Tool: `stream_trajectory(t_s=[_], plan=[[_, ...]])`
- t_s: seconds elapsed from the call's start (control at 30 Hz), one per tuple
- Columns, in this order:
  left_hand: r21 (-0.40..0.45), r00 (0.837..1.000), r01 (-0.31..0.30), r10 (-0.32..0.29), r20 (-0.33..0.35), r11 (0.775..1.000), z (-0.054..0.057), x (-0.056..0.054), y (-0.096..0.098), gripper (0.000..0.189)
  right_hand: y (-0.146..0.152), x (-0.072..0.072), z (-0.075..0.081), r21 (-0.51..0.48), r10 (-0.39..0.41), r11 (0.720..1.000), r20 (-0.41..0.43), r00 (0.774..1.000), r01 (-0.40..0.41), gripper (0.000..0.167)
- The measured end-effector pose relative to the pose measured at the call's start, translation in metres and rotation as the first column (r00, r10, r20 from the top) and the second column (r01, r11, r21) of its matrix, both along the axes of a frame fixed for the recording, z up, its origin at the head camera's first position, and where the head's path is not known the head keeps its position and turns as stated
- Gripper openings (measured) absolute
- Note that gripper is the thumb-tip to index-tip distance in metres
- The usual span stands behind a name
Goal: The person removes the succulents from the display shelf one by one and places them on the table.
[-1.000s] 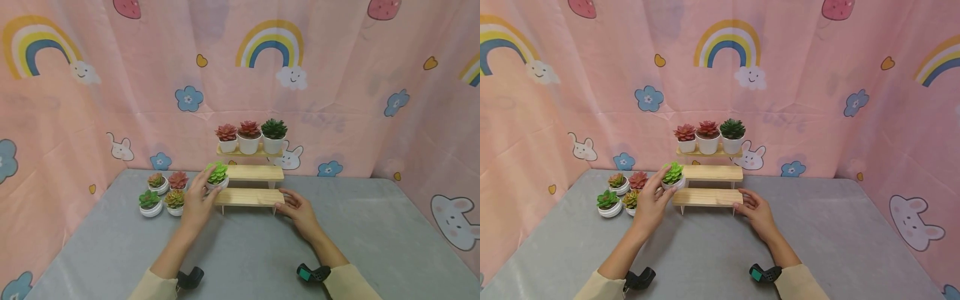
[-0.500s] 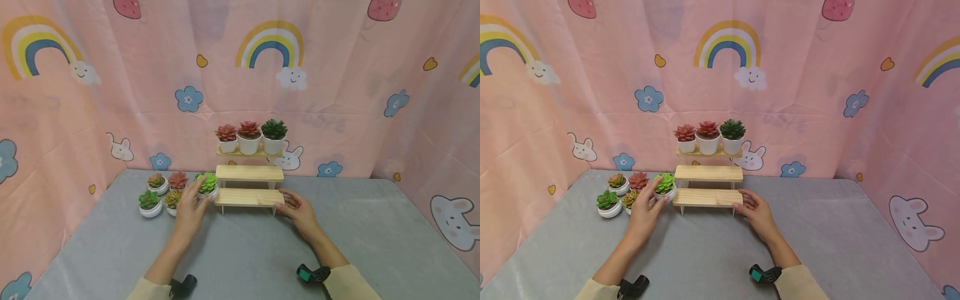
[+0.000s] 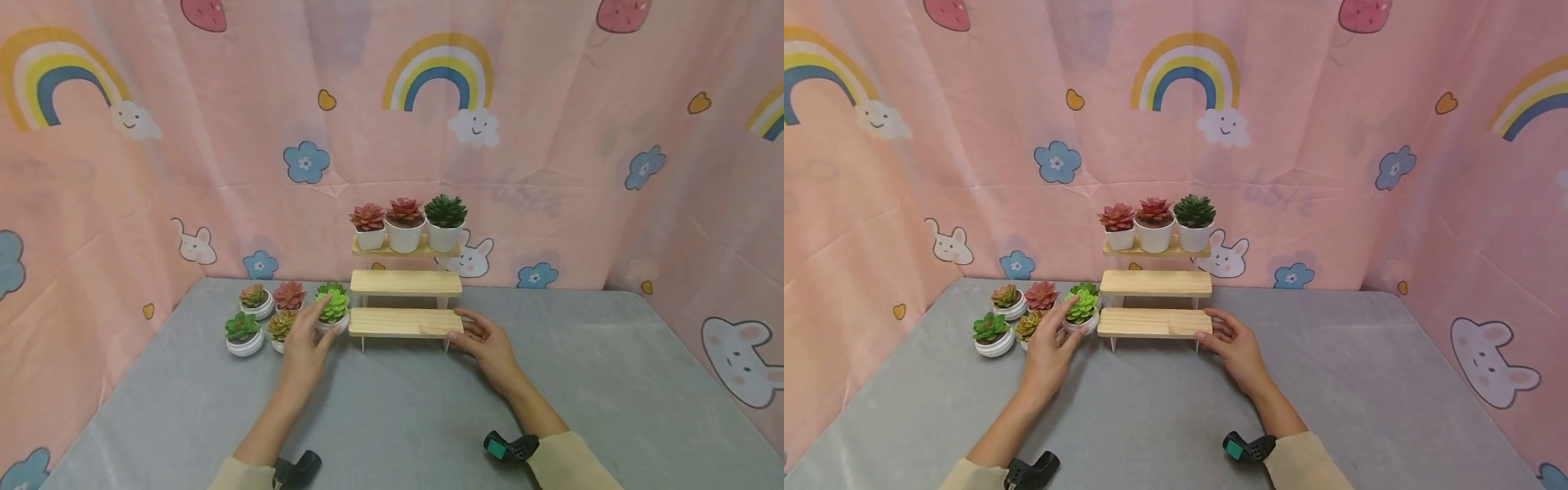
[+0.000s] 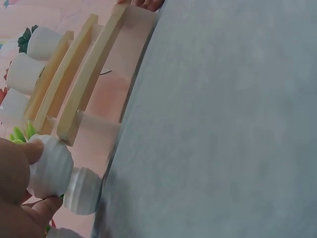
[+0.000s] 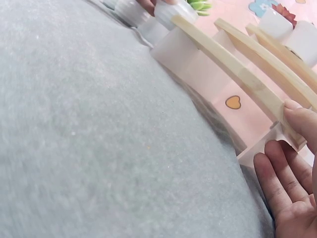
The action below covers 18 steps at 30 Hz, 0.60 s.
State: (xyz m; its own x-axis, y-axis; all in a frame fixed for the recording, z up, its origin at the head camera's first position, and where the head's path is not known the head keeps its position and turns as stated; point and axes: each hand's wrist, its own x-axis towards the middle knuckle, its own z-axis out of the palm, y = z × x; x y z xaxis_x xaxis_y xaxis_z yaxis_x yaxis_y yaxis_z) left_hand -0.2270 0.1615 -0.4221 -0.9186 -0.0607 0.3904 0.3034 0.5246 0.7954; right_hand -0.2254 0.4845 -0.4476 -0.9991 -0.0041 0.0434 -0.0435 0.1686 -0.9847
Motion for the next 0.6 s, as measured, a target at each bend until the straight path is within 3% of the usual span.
stream_trajectory(t_s=[0.3, 0.6], plan=[[-0.016, 0.999, 0.007, -0.007, 0.047, 1.000, -0.014, -0.004, -0.001, 0.059, 0.000, 0.001, 0.002, 0.011, -0.005, 1.000, 0.003, 1.000, 0.005, 0.061], [-0.061, 0.998, 0.021, -0.017, 0.054, 0.998, -0.020, -0.005, -0.003, 0.059, 0.000, 0.001, 0.001, 0.001, -0.004, 1.000, -0.004, 1.000, 0.004, 0.060]])
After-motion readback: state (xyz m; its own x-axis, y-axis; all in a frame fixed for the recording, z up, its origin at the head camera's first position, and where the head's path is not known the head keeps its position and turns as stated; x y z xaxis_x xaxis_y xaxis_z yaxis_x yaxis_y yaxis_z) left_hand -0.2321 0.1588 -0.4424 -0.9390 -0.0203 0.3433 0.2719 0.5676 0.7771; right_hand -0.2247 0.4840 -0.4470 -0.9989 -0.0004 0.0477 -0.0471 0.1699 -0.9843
